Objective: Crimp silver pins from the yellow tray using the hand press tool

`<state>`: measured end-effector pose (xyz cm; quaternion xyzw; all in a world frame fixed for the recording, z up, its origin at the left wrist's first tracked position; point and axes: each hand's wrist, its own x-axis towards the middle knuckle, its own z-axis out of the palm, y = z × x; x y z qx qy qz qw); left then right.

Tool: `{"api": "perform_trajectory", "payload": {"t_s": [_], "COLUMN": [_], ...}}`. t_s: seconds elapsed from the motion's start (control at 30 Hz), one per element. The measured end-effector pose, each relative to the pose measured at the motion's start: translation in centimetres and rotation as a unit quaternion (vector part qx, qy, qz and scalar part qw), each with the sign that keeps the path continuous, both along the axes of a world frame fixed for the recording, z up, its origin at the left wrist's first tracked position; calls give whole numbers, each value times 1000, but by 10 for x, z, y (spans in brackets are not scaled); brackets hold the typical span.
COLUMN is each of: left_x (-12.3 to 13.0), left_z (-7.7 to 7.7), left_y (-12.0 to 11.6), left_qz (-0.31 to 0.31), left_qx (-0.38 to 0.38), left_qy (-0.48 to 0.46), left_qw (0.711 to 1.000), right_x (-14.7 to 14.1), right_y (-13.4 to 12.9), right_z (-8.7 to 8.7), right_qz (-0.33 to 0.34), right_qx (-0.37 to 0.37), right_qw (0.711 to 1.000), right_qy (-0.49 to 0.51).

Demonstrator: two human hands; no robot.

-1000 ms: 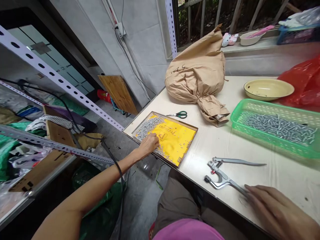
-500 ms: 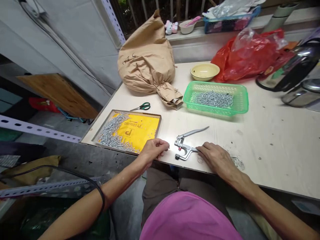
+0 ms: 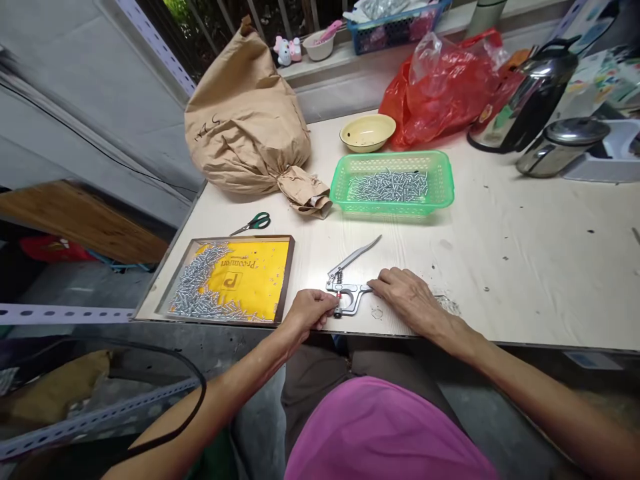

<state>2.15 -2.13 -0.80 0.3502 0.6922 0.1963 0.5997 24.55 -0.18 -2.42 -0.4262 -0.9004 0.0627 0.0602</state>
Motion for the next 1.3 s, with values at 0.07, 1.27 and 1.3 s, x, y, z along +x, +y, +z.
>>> {"api": "perform_trajectory", "payload": {"t_s": [0.07,1.27,1.3], "left_x": [-1,-1,0], "left_z": [1,10,10], "left_y": [3,2,0], "left_qz": [-20,-84,-82], "left_qx": [-12,-81,-77], "left_qy": [13,32,29], "left_qw": [1000,993,993], "right_x": [0,-7,-6], "right_y": [0,71,69], "right_z": [2,27,27], "right_qz": [-2,86,84], "right_qx": [-6,-74,-72], "right_qw": [1000,990,991], "right_qy": [3,-83,-78]}}
